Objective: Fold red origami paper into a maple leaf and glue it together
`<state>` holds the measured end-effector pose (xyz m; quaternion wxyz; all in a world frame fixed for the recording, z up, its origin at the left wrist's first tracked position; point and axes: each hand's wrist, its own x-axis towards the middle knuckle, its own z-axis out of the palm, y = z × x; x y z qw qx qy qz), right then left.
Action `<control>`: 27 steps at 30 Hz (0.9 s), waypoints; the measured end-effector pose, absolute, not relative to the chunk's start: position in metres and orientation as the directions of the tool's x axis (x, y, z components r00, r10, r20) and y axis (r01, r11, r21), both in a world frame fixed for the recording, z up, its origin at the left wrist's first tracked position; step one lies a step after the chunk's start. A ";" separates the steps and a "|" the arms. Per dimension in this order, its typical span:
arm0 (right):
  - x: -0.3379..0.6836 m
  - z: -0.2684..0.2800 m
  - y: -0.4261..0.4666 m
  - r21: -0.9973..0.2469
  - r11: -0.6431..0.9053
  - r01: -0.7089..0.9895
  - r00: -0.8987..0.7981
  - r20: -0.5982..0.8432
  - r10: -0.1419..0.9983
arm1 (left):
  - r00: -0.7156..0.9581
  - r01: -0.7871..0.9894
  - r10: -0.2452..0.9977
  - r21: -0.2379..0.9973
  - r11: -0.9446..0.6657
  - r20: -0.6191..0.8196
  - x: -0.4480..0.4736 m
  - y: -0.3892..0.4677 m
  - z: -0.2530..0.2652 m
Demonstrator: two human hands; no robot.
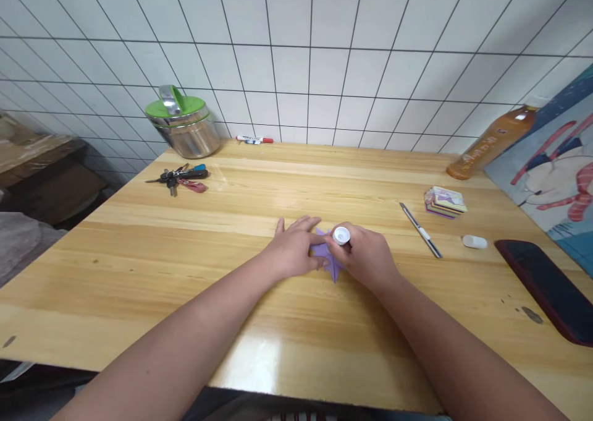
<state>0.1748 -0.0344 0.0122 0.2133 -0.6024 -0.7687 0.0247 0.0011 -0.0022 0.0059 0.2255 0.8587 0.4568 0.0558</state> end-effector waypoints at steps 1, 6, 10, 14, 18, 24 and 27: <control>0.175 0.012 -0.035 -0.295 0.278 0.914 -0.187 0.301 0.935 | 0.576 0.759 0.810 0.440 -0.480 -0.109 0.001 -0.002 0.006; 0.176 0.013 -0.037 -0.301 0.292 0.908 -0.203 0.296 0.934 | 0.570 0.762 0.814 0.442 -0.474 -0.110 0.001 -0.003 0.006; 0.179 0.015 -0.038 -0.328 0.289 0.900 -0.189 0.303 0.934 | 0.571 0.762 0.812 0.443 -0.472 -0.116 0.001 -0.002 0.007; 0.181 0.015 -0.038 -0.428 0.266 0.864 -0.107 0.359 0.927 | 0.574 0.757 0.812 0.448 -0.476 -0.106 0.001 -0.003 0.006; 0.180 0.012 -0.037 -0.424 0.267 0.866 -0.091 0.391 0.916 | 0.577 0.756 0.811 0.442 -0.483 -0.099 0.000 -0.003 0.004; 0.178 0.008 -0.035 -0.341 0.292 0.894 -0.165 0.356 0.920 | 0.582 0.757 0.807 0.429 -0.492 -0.100 -0.001 -0.002 0.003; 0.178 0.009 -0.036 -0.339 0.294 0.894 -0.175 0.339 0.924 | 0.579 0.759 0.809 0.431 -0.489 -0.103 0.000 -0.002 0.003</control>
